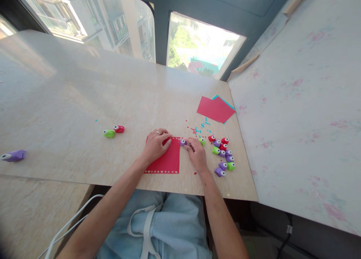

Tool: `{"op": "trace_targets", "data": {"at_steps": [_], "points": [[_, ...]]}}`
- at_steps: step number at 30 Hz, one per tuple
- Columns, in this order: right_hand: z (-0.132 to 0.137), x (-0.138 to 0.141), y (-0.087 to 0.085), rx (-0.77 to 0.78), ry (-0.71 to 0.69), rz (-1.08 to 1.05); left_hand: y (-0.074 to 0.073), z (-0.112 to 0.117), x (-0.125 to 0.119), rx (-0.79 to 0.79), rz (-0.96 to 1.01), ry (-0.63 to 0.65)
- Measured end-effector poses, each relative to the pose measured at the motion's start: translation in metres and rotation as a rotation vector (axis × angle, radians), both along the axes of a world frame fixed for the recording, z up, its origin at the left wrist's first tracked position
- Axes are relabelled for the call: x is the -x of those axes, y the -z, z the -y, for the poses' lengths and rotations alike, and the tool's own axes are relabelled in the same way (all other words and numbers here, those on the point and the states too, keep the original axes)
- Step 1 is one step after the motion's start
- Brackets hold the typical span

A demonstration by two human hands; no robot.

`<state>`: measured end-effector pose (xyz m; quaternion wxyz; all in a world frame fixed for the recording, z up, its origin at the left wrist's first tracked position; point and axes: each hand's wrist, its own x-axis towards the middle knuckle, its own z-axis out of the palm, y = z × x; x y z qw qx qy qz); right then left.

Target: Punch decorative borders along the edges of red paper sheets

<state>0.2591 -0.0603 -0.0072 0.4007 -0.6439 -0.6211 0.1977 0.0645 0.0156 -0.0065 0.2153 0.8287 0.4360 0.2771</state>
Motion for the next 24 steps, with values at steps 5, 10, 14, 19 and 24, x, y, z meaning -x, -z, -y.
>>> {"op": "trace_targets", "data": {"at_steps": [5,10,14,19,24], "points": [[0.0005,-0.0006,0.0013,-0.009,-0.001,-0.013,-0.0005,-0.0009,0.0003,-0.007,0.014,0.000],[0.0022,-0.0011,0.0028,-0.035,-0.013,-0.017,0.0002,-0.0022,0.0014,-0.024,0.029,-0.004],[0.0041,0.0003,0.0020,-0.026,-0.018,0.009,0.0007,-0.0028,0.0027,-0.027,0.029,-0.006],[0.0043,0.0013,0.0018,0.044,-0.045,0.030,0.0013,-0.0034,0.0033,-0.026,0.032,-0.007],[-0.0003,-0.0001,0.0043,0.016,-0.053,0.093,0.0020,-0.0041,0.0037,-0.024,0.052,-0.007]]}}
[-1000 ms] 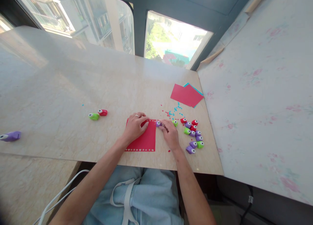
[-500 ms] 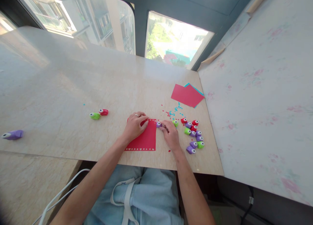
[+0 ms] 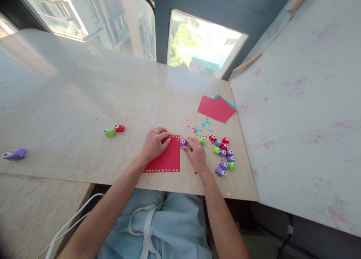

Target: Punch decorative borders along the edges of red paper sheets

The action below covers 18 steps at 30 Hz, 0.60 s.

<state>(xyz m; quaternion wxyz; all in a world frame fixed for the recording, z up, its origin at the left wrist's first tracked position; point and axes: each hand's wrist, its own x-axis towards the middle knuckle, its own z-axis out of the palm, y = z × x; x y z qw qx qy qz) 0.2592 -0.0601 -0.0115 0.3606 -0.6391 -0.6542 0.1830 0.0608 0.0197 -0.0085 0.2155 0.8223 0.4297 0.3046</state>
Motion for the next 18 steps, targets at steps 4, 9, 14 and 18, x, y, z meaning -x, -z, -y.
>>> {"op": "trace_targets", "data": {"at_steps": [4,9,14,18], "points": [[-0.004,-0.002,0.003,-0.039,-0.007,-0.012,0.000,0.000,0.000,0.002,0.009,0.006],[-0.008,-0.004,0.004,-0.054,-0.019,-0.037,0.001,-0.001,0.000,0.002,0.003,0.006],[-0.009,-0.003,0.003,-0.065,-0.022,-0.040,0.001,-0.001,0.000,-0.001,0.006,0.009],[-0.012,-0.003,0.003,-0.075,-0.020,-0.030,0.000,-0.001,0.000,0.014,0.016,0.001]]}}
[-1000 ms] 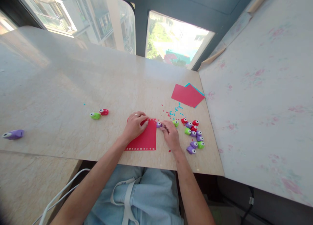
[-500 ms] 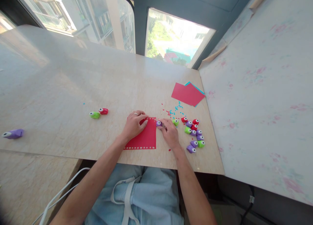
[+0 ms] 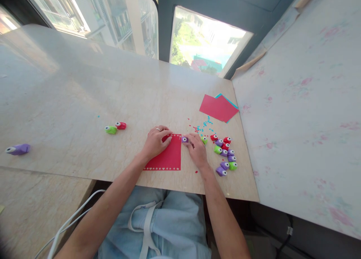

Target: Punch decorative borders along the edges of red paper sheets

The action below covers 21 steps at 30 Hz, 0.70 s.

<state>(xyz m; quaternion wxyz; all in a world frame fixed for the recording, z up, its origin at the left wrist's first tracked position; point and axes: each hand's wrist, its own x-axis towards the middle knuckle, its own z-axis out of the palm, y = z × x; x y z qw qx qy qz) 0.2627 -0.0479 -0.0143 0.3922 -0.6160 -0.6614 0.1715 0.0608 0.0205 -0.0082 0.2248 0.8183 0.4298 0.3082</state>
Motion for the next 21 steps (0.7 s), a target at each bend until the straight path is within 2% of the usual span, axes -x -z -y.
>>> {"op": "trace_targets", "data": {"at_steps": [21], "points": [[-0.0002,0.0009,-0.0025,0.037,-0.019,-0.011,0.0010,0.0002,0.0001,0.001,0.025,0.003]]}}
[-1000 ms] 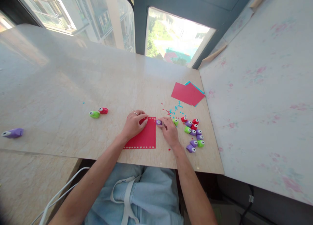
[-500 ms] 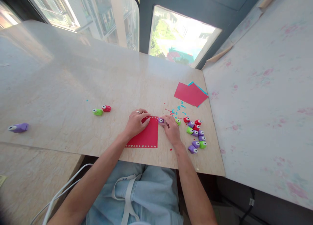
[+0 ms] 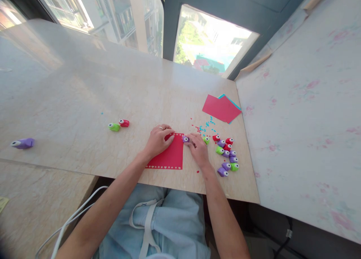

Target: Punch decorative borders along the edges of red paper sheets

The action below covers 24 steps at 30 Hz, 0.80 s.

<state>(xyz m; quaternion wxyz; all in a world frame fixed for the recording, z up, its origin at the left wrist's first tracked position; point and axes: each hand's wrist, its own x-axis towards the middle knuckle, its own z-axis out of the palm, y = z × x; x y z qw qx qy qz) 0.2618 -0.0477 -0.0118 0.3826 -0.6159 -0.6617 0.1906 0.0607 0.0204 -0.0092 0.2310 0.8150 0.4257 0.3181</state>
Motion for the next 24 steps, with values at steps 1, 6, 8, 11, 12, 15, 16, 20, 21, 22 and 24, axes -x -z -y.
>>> {"op": "trace_targets", "data": {"at_steps": [1,6,8,11,12,15,16,20,21,22,24], "points": [[0.0004,0.0004,-0.0007,0.004,-0.005,-0.005,-0.0001,0.0000,0.0000,0.000,-0.001,0.000],[0.0021,0.0016,-0.0001,0.019,-0.015,-0.040,-0.0001,0.0000,0.0003,0.000,-0.004,0.002],[0.0026,0.0013,0.0019,0.020,0.009,-0.058,-0.0001,0.0000,0.0003,0.000,-0.003,0.001],[0.0032,0.0009,0.0036,0.034,0.034,-0.064,-0.0006,0.0000,0.0001,0.003,-0.004,-0.001],[0.0033,0.0008,0.0034,0.039,0.031,-0.061,-0.0008,0.0001,0.0000,0.005,-0.006,-0.001],[0.0037,0.0012,0.0009,0.032,0.003,-0.058,-0.0012,0.0003,-0.0002,0.007,-0.008,-0.002],[0.0038,0.0015,-0.0002,0.027,-0.007,-0.061,-0.0012,0.0003,-0.0002,0.006,-0.008,-0.003],[0.0050,0.0028,-0.0028,0.023,-0.024,-0.053,-0.0006,0.0004,-0.0002,0.008,-0.008,-0.005],[0.0058,0.0031,-0.0028,0.020,-0.023,-0.049,-0.0003,0.0003,-0.0001,0.009,-0.007,-0.005],[0.0069,0.0034,-0.0027,0.015,-0.020,-0.047,0.0000,0.0003,-0.0001,0.008,-0.005,-0.004],[0.0099,0.0039,-0.0021,0.002,-0.012,-0.051,0.0007,0.0002,0.0001,0.002,-0.002,-0.002]]}}
